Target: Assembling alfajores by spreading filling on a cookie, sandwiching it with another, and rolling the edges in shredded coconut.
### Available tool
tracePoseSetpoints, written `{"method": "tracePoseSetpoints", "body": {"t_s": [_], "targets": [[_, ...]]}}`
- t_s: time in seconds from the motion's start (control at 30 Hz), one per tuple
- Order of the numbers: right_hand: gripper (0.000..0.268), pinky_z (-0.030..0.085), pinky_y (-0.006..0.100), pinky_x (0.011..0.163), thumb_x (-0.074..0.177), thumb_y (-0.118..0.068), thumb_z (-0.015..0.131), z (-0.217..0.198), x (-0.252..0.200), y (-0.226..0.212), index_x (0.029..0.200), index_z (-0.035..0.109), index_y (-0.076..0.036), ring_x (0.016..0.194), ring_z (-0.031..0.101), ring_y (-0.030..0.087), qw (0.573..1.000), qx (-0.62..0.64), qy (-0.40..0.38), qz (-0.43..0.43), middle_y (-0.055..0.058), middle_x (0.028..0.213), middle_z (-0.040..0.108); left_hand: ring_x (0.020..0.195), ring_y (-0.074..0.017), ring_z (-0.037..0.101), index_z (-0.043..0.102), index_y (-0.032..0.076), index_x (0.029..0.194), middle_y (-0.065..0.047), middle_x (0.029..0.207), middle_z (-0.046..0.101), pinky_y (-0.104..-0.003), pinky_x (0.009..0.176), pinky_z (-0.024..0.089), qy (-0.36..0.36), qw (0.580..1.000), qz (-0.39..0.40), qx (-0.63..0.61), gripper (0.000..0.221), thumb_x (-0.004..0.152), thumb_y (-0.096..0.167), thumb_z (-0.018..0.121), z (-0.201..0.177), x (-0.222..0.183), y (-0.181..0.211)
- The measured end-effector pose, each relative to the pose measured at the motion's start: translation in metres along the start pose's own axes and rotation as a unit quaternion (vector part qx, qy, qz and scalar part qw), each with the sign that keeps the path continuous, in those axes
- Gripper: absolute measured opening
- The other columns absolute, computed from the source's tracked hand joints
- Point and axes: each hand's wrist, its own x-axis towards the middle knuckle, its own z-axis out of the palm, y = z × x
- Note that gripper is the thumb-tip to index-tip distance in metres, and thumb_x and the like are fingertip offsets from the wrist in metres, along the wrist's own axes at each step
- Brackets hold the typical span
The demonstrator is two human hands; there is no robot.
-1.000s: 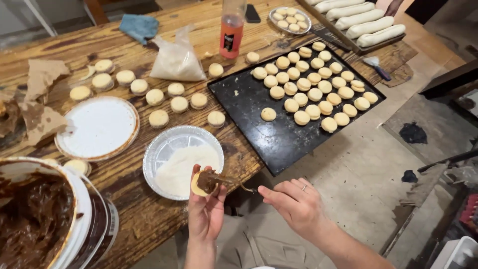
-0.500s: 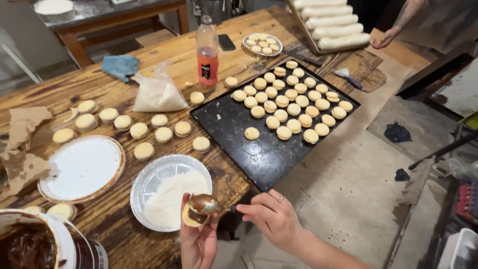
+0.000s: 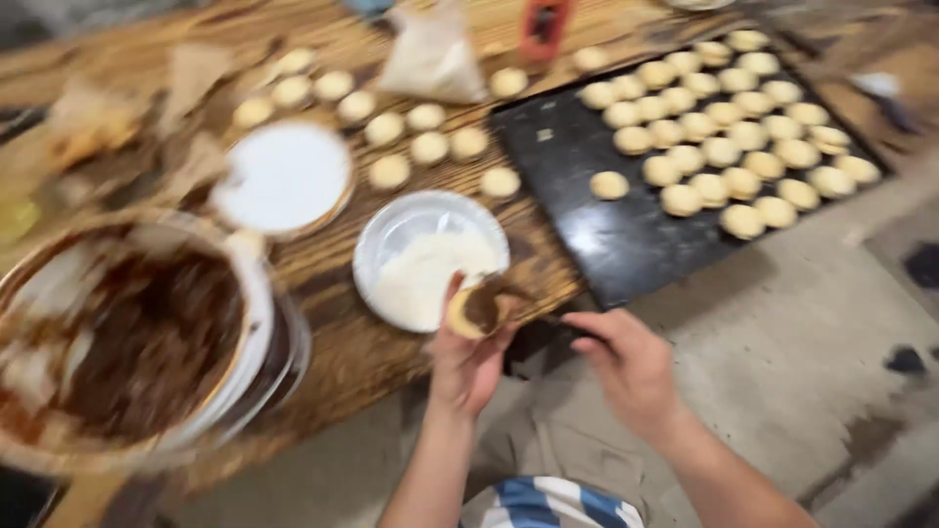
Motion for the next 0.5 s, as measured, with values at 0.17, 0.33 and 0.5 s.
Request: {"method": "tracePoseSetpoints", "body": {"t_s": [0.17, 0.33, 0.5], "targets": [[0.022, 0.048, 0.028, 0.065, 0.096, -0.006, 0.068, 0.001, -0.005, -0.009, 0.118, 0.07, -0.005, 0.069, 0.058, 0.019, 1.0, -0.006, -0.006, 0.029, 0.008, 0.083, 0.063, 0.123, -0.0316, 0.064, 0.031, 0.016, 0.158, -0.011, 0.139, 0.058, -0.042, 0.099, 0.058, -0.023, 0.999, -0.012, -0.036, 0.104, 0.077, 0.026, 0.094, 0.019, -0.008, 0.007], [0.021, 0.046, 0.027, 0.067, 0.099, -0.008, 0.067, -0.002, -0.003, -0.013, 0.12, 0.067, -0.004, 0.072, 0.057, 0.017, 1.0, 0.007, 0.005, -0.028, 0.007, 0.086, 0.062, 0.124, -0.0313, 0.063, 0.032, 0.018, 0.155, -0.007, 0.139, 0.058, -0.041, 0.101, 0.057, -0.018, 0.999, -0.027, -0.029, 0.099, 0.078, 0.023, 0.094, 0.023, -0.007, 0.013], [0.025, 0.045, 0.029, 0.06, 0.093, -0.002, 0.073, 0.001, 0.002, -0.015, 0.117, 0.071, -0.005, 0.065, 0.056, 0.017, 0.998, -0.03, -0.022, -0.046, 0.007, 0.079, 0.062, 0.125, -0.0331, 0.064, 0.031, 0.016, 0.159, -0.015, 0.14, 0.057, -0.042, 0.103, 0.058, -0.068, 0.996, -0.017, -0.061, 0.098, 0.082, 0.024, 0.092, 0.019, -0.006, 0.012]]}}
